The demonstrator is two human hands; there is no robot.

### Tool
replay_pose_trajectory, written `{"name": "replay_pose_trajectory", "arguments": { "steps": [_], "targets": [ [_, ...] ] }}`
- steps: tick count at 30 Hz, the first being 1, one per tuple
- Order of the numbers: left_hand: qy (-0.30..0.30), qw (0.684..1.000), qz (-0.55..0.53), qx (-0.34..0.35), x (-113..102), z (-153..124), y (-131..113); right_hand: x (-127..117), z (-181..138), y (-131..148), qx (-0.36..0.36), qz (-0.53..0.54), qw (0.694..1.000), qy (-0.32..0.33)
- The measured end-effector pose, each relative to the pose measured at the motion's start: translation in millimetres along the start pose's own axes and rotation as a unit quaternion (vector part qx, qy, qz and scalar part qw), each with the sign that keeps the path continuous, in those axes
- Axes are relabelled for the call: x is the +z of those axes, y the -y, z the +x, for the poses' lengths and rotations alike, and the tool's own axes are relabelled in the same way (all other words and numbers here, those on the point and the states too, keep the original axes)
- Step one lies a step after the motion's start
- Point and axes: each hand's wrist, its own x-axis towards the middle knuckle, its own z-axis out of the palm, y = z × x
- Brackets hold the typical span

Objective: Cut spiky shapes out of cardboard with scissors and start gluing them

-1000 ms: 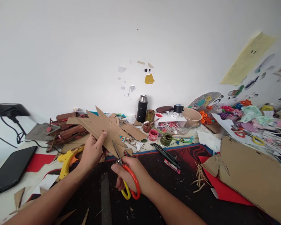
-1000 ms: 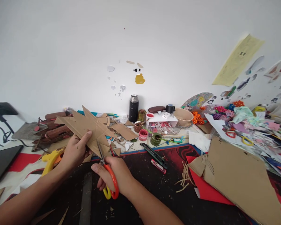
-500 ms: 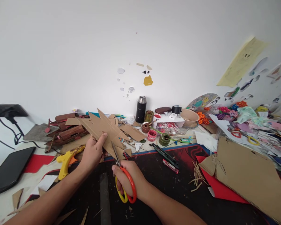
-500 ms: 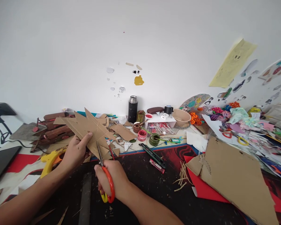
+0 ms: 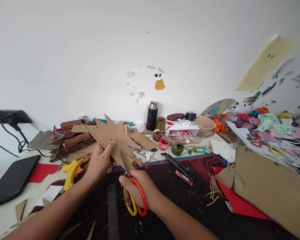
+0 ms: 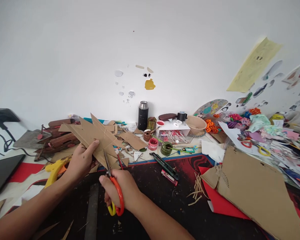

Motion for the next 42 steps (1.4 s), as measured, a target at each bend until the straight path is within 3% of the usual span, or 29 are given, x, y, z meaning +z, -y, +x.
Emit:
{"name": "replay_pose_trajectory", "arguments": {
  "steps": [4,21,31,36,42],
  "targets": [
    [0.008,1.000,-0.007,0.003,0,0,-2,-7,-1,3,-0.011,-0.016,1.000,0.012],
    [0.012,1.000,-0.004,0.007,-1,-1,-7,-10,1,11,0.001,0.111,0.993,0.052],
    [-0.004,0.999,0.047,0.016,-1,-5,-9,-5,5,7,0.037,0.098,0.993,0.048],
    [0.008,1.000,0.011,0.005,1,-7,-12,-6,3,15,0.036,0.080,0.995,0.048],
    [0.000,0.995,0.088,0.045,-3,-8,-16,-9,1,16,0.046,0.051,0.997,0.045]
  ]
}}
